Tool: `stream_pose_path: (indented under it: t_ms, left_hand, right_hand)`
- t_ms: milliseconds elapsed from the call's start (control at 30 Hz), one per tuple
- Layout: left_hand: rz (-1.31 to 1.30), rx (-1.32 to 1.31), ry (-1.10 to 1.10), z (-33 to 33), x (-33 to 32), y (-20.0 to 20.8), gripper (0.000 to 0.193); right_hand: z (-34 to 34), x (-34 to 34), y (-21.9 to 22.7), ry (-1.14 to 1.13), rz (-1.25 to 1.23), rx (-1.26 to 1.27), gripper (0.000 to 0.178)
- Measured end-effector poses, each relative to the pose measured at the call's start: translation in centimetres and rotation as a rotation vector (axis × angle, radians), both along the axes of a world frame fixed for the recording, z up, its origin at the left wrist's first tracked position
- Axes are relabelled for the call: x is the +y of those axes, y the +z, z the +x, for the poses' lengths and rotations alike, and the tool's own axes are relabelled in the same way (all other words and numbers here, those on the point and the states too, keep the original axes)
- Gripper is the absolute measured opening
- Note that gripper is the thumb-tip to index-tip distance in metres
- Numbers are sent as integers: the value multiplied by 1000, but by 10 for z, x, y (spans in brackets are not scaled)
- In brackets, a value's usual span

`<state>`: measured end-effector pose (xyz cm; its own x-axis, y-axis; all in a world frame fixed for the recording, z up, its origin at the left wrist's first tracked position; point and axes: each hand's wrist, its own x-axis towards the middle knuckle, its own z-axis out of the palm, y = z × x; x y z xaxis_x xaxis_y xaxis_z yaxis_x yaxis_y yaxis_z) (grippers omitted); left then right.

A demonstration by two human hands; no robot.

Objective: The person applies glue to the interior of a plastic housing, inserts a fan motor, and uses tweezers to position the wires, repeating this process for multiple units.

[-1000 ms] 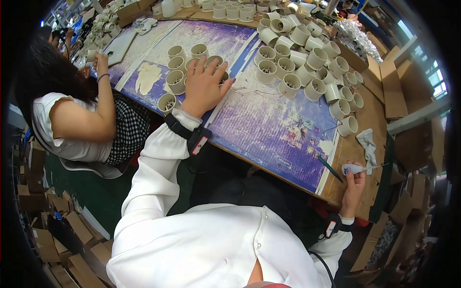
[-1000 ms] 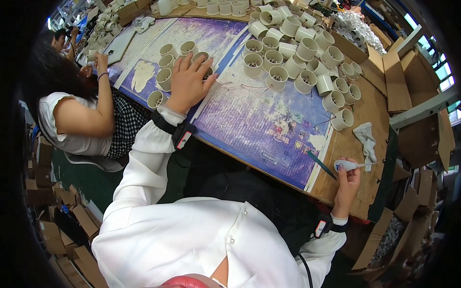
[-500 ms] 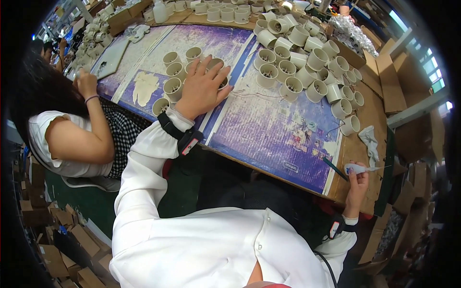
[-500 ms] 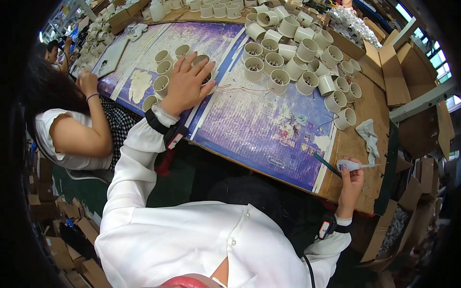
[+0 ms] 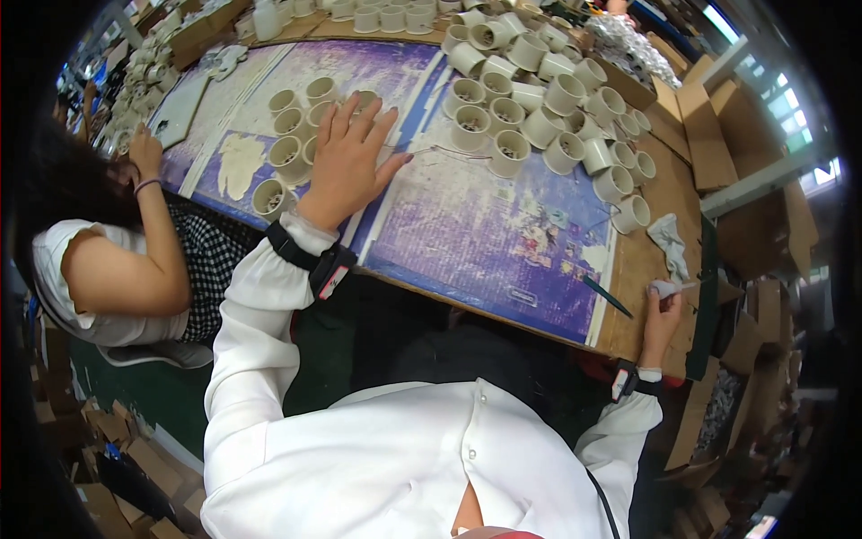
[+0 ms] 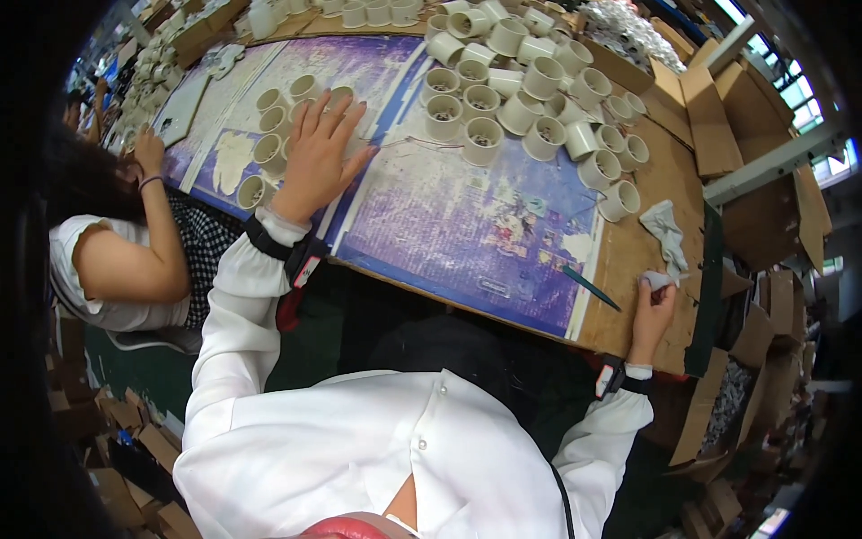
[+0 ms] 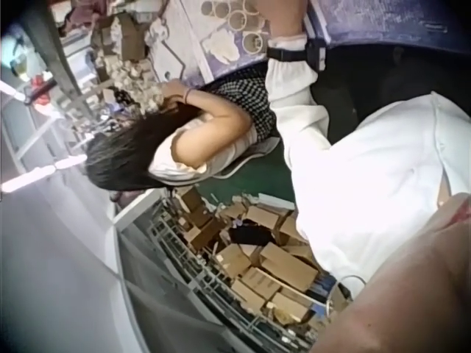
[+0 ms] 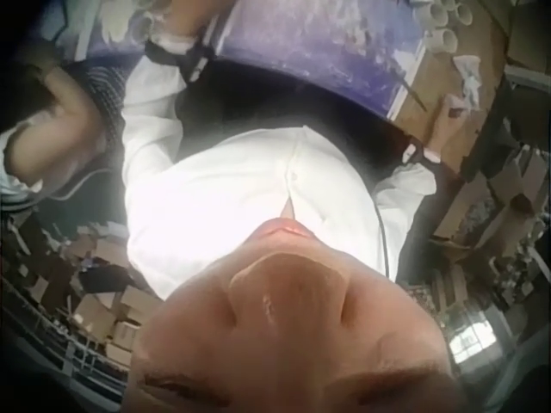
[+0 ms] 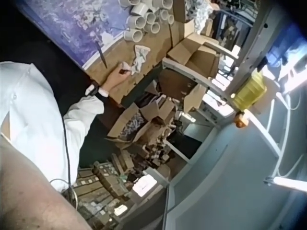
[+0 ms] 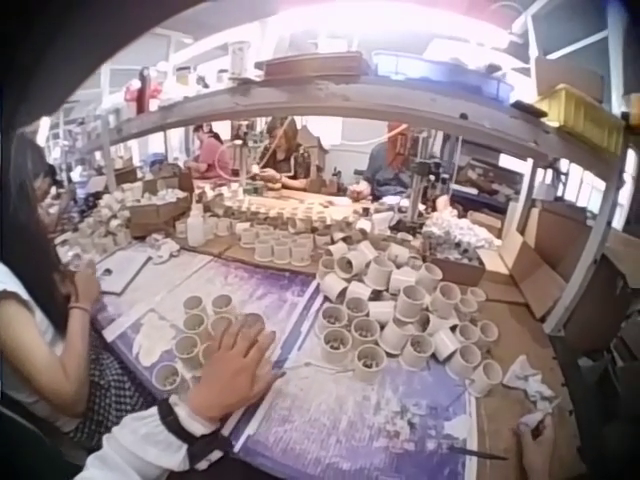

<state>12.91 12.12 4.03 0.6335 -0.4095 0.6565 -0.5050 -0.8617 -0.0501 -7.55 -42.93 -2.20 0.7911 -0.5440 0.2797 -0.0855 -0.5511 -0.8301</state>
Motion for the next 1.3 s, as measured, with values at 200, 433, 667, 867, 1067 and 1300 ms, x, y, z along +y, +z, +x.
stream_pose_path:
  t_ms: [200, 433, 667, 867, 1067, 1300]
  left_hand:
    - [-168, 97, -263, -1, -57, 11, 53]
    - [-111, 553, -146, 37, -101, 20, 53]
    - [-272, 460, -311, 25, -108, 21, 57]
    - [-486, 347, -173, 97, -108, 2, 53]
    - [-339, 611, -289, 98, -124, -9, 51]
    - [-301, 761, -428, 13, -129, 15, 47]
  right_hand:
    - [-13, 53, 26, -228, -267, -122, 49]
    - [-31, 117, 70, -48, -330, -248, 47]
    - [-30, 130, 78, 57, -400, -253, 39]
    - [-26, 148, 84, 216, -169, -165, 37]
    - [7, 175, 110, 470, -402, -105, 37]
    - [83, 194, 91, 571, -545, -110, 40]
